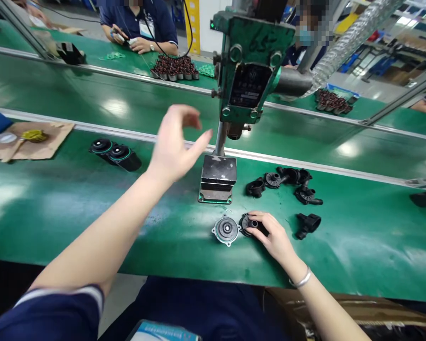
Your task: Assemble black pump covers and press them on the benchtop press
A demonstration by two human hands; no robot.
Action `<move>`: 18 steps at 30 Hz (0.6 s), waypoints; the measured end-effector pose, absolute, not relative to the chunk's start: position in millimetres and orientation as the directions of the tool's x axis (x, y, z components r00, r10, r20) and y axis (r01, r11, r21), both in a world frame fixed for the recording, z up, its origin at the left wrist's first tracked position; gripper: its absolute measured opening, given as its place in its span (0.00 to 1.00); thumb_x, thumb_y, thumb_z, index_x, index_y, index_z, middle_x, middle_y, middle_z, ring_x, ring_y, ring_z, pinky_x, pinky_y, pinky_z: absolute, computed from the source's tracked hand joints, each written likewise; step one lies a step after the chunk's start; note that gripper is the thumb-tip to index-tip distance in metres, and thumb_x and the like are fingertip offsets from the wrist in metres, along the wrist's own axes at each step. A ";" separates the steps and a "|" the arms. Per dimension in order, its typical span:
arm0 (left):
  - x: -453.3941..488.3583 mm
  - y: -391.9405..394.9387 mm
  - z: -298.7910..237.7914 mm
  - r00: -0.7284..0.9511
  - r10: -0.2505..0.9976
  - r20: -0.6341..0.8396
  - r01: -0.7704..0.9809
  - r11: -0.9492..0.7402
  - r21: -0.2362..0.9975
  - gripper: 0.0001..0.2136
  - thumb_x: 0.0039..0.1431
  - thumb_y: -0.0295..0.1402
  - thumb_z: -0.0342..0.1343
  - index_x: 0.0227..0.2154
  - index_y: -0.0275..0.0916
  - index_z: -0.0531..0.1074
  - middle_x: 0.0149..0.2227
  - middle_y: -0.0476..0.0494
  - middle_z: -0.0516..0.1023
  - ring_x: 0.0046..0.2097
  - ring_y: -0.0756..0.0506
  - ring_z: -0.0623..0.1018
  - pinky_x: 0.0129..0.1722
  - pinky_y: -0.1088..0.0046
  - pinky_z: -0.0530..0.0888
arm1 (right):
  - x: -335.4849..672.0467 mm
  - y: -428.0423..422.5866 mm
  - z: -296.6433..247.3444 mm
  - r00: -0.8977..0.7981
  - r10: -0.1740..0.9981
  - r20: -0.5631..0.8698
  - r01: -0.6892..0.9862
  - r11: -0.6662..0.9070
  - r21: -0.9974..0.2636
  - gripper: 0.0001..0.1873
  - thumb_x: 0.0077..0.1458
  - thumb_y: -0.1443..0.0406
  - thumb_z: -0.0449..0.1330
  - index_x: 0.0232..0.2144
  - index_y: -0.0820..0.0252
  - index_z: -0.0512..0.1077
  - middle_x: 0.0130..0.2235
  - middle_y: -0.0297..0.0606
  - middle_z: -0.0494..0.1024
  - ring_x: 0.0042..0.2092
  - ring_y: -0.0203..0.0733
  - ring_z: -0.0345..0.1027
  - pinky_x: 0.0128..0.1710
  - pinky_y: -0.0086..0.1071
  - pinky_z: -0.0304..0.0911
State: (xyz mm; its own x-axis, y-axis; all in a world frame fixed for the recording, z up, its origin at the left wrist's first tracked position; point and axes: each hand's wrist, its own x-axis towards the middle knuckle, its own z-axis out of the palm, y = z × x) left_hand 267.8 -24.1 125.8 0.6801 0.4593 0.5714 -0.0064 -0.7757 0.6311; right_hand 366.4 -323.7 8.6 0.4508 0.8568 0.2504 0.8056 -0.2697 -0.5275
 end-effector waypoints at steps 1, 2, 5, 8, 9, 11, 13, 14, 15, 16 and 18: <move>242.7 -38.7 119.2 0.703 0.468 0.535 -0.002 -0.751 0.660 0.21 0.58 0.43 0.58 0.51 0.41 0.63 0.49 0.42 0.73 0.52 0.40 0.75 0.58 0.54 0.70 | 368.3 -323.6 10.2 0.453 0.859 0.239 0.795 -0.269 -0.544 0.16 0.55 0.55 0.58 0.39 0.60 0.74 0.46 0.37 0.75 0.49 0.28 0.71 0.51 0.27 0.72; 220.9 -54.8 108.9 0.777 0.416 0.472 -0.019 -0.734 0.679 0.23 0.55 0.44 0.61 0.50 0.41 0.63 0.47 0.42 0.73 0.50 0.40 0.76 0.56 0.55 0.72 | 370.2 -322.9 13.0 0.461 0.857 0.231 0.784 -0.272 -0.558 0.16 0.55 0.55 0.58 0.39 0.60 0.74 0.45 0.37 0.75 0.48 0.28 0.71 0.51 0.26 0.72; 185.5 -100.9 63.5 0.959 0.208 0.193 -0.012 -0.649 0.761 0.41 0.43 0.47 0.69 0.59 0.40 0.57 0.57 0.35 0.68 0.58 0.34 0.72 0.58 0.52 0.72 | 372.5 -317.3 31.1 0.536 0.814 0.224 0.729 -0.312 -0.609 0.17 0.56 0.55 0.57 0.38 0.64 0.73 0.45 0.39 0.76 0.46 0.27 0.73 0.49 0.22 0.72; 186.6 -126.5 22.1 0.978 0.192 0.084 0.028 -0.518 0.855 0.45 0.44 0.43 0.70 0.62 0.41 0.52 0.59 0.33 0.67 0.60 0.35 0.70 0.59 0.53 0.71 | 363.1 -306.4 59.7 0.601 0.774 0.198 0.635 -0.312 -0.706 0.16 0.56 0.57 0.58 0.36 0.65 0.72 0.46 0.39 0.76 0.44 0.25 0.73 0.45 0.18 0.72; 189.4 -129.6 13.5 0.974 0.211 0.080 0.032 -0.483 0.875 0.42 0.46 0.42 0.69 0.61 0.42 0.53 0.58 0.34 0.68 0.59 0.36 0.71 0.59 0.54 0.71 | 357.3 -301.9 68.8 0.587 0.785 0.197 0.634 -0.295 -0.715 0.15 0.55 0.57 0.59 0.36 0.65 0.72 0.45 0.39 0.76 0.43 0.25 0.73 0.44 0.17 0.72; 192.7 -131.2 4.5 0.967 0.239 0.091 0.026 -0.444 0.895 0.36 0.48 0.40 0.68 0.58 0.43 0.58 0.57 0.37 0.70 0.58 0.37 0.73 0.59 0.55 0.72 | 343.8 -292.6 81.9 0.508 0.826 0.243 0.708 -0.240 -0.664 0.13 0.53 0.59 0.60 0.37 0.64 0.73 0.43 0.37 0.76 0.43 0.24 0.73 0.46 0.16 0.72; 191.6 -130.6 2.5 0.957 0.263 0.118 0.007 -0.431 0.902 0.33 0.49 0.40 0.67 0.56 0.42 0.60 0.56 0.38 0.72 0.57 0.38 0.74 0.58 0.56 0.73 | 331.1 -284.2 86.8 0.408 0.854 0.322 0.807 -0.172 -0.566 0.12 0.52 0.62 0.62 0.38 0.63 0.73 0.42 0.34 0.76 0.45 0.22 0.73 0.48 0.15 0.71; 190.1 -130.6 2.3 0.951 0.275 0.139 -0.008 -0.430 0.903 0.32 0.50 0.39 0.67 0.56 0.42 0.60 0.56 0.38 0.73 0.57 0.39 0.74 0.58 0.57 0.73 | 326.1 -280.9 86.5 0.367 0.860 0.355 0.841 -0.144 -0.521 0.11 0.52 0.63 0.62 0.38 0.63 0.73 0.42 0.33 0.76 0.45 0.22 0.72 0.49 0.14 0.70; 188.4 -130.9 2.0 0.946 0.283 0.161 -0.023 -0.434 0.901 0.32 0.50 0.39 0.67 0.56 0.43 0.60 0.56 0.38 0.73 0.56 0.39 0.75 0.57 0.57 0.73 | 322.2 -278.2 85.0 0.337 0.863 0.375 0.865 -0.127 -0.485 0.11 0.52 0.63 0.62 0.38 0.62 0.72 0.42 0.33 0.76 0.46 0.21 0.72 0.50 0.14 0.70; 187.0 -131.5 1.4 0.941 0.285 0.183 -0.040 -0.443 0.896 0.32 0.51 0.39 0.67 0.57 0.43 0.60 0.55 0.38 0.73 0.56 0.38 0.75 0.57 0.57 0.73 | 319.4 -276.3 83.0 0.316 0.867 0.384 0.881 -0.118 -0.458 0.11 0.52 0.64 0.62 0.39 0.63 0.72 0.43 0.32 0.76 0.46 0.20 0.71 0.50 0.13 0.69; 185.3 -132.8 -1.2 0.933 0.276 0.229 -0.078 -0.467 0.881 0.32 0.51 0.39 0.66 0.58 0.43 0.60 0.55 0.38 0.73 0.57 0.38 0.74 0.57 0.57 0.73 | 316.6 -274.7 79.0 0.292 0.876 0.385 0.901 -0.116 -0.418 0.12 0.52 0.64 0.63 0.39 0.63 0.71 0.43 0.32 0.75 0.48 0.20 0.71 0.51 0.14 0.69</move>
